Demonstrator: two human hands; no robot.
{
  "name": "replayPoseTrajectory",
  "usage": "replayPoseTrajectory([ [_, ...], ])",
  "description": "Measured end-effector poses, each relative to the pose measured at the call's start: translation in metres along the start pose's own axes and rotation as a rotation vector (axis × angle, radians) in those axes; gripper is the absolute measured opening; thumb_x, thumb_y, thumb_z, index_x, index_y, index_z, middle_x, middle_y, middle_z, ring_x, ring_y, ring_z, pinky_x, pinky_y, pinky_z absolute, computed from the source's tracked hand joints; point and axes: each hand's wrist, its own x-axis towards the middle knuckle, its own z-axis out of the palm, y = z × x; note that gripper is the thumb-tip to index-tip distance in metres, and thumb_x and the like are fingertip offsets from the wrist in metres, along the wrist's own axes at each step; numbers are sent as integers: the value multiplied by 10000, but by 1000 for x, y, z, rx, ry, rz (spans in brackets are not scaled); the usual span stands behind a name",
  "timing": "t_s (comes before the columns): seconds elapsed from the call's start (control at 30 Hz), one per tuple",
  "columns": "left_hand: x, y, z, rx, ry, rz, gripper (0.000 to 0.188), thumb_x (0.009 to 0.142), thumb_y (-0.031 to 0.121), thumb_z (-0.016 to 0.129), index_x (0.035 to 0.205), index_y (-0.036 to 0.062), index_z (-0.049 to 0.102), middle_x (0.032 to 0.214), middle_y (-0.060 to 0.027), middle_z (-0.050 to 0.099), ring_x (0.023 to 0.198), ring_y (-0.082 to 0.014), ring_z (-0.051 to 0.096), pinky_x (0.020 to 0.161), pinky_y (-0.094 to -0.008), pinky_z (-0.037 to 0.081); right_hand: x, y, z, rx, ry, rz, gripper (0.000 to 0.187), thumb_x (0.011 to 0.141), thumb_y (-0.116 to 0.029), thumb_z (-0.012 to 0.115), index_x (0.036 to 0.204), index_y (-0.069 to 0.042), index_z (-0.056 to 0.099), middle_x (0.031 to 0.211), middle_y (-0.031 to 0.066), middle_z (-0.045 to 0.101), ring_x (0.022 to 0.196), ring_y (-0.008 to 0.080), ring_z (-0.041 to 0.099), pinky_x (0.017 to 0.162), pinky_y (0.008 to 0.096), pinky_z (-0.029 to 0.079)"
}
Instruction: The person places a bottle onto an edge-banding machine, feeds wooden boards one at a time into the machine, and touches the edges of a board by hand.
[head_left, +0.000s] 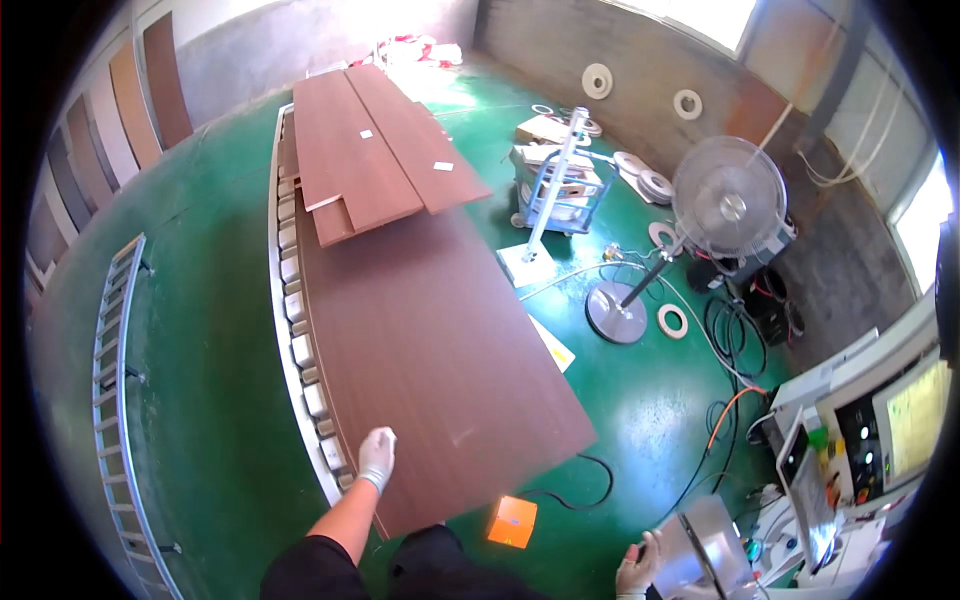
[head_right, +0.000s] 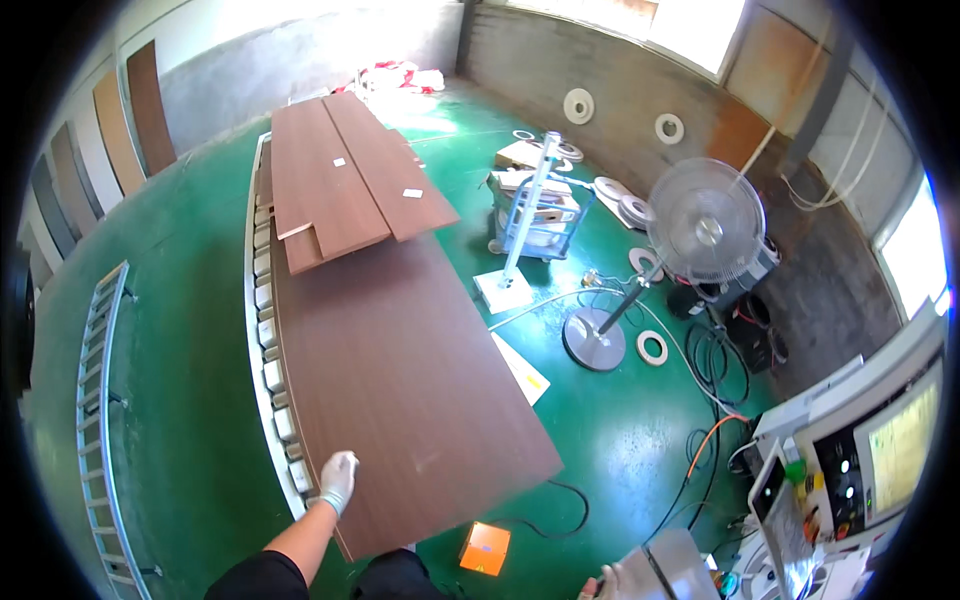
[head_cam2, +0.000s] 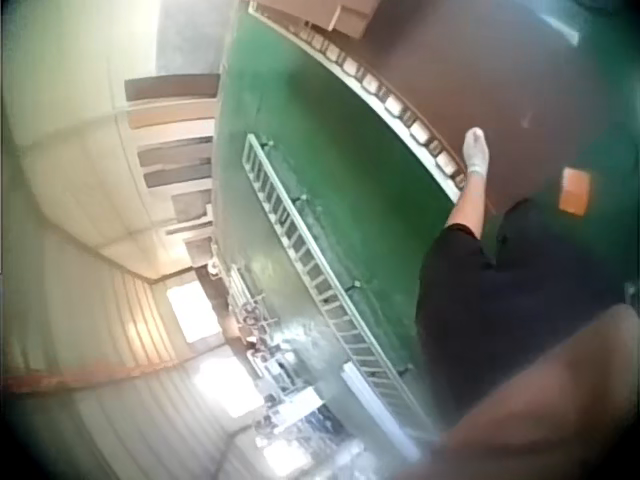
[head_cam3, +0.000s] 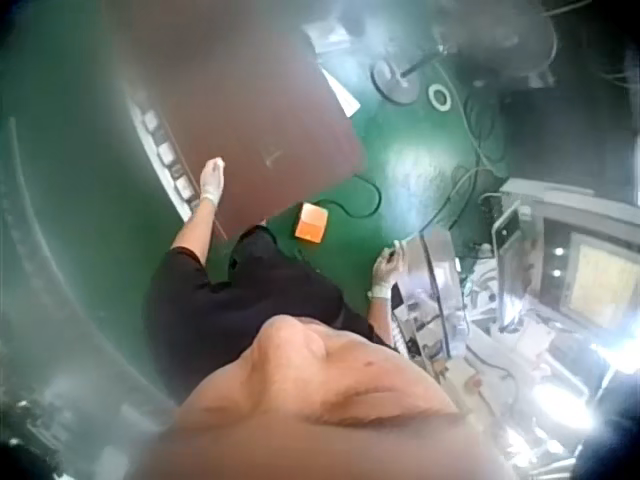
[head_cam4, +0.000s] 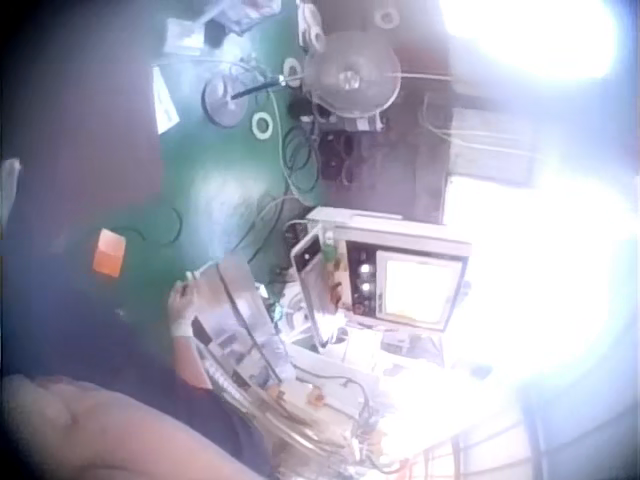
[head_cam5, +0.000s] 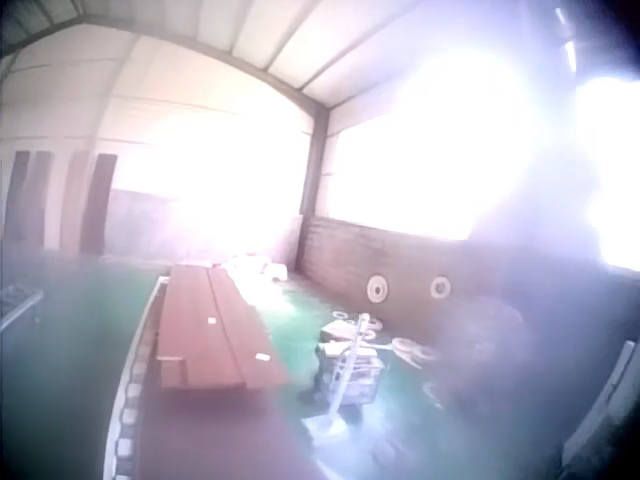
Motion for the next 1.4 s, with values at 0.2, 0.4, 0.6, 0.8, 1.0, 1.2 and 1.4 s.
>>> replayPoseTrajectory([
  [0.2, 256, -11, -21, -585, 111, -99, 239, 1054, 223, 589, 1107, 1, 656, 1007, -41, 678, 965, -133, 617, 902, -310, 501, 33, -7, 39, -354, -284, 390, 593, 1004, -347, 627, 1450, 26, 510, 1542, 306, 439, 1466, 447, 367, 1233, 519, 280],
  [0.4, 420, 149, -10, 394, 263, 319, 568, 918, 333, 729, 1386, 48, 581, 1434, -199, 574, 1361, -364, 517, 1143, -468, 420, 79, -126, 8, -705, -919, 369, 693, 1002, -447, 601, 1533, -32, 440, 1615, 312, 330, 1506, 460, 301, 1254, 524, 242],
  [0.6, 515, 224, -25, 927, 118, 199, 857, 890, 476, 737, 1574, 114, 369, 1629, -175, 363, 1504, -373, 333, 1204, -500, 339, 57, -76, 43, -667, -808, 534, 778, 979, -523, 597, 1576, -63, 405, 1675, 307, 186, 1553, 463, 187, 1270, 529, 186],
  [0.8, 585, 178, -46, 957, 35, 248, 902, 919, 615, 649, 1607, 123, 336, 1607, -164, 437, 1479, -329, 417, 1183, -440, 392, 101, -121, 73, -887, -1069, 626, 780, 957, -584, 587, 1555, -100, 458, 1688, 254, 208, 1548, 489, 161, 1263, 542, 207],
  [1.0, 604, 141, -80, 639, 91, 413, 680, 934, 413, 715, 1485, 58, 533, 1498, -191, 556, 1414, -324, 500, 1186, -413, 387, 67, -65, 75, -991, -1002, 579, 764, 948, -676, 526, 1547, -203, 495, 1709, 131, 247, 1563, 470, 124, 1187, 696, 215],
  [1.2, 621, 89, -110, 647, 173, 449, 641, 977, 335, 682, 1526, 67, 485, 1516, -194, 526, 1421, -347, 471, 1206, -436, 353, 53, -39, 76, -912, -971, 523, 763, 931, -668, 549, 1540, -209, 514, 1711, 114, 251, 1545, 537, 73, 1203, 703, 147],
  [1.4, 624, 56, -124, 351, 206, 303, 636, 1037, 267, 610, 1592, 67, 373, 1602, -190, 426, 1487, -326, 402, 1241, -388, 292, 52, -42, 77, -868, -926, 542, 781, 912, -660, 584, 1525, -177, 532, 1697, 146, 271, 1542, 545, 42, 1206, 728, 65],
])
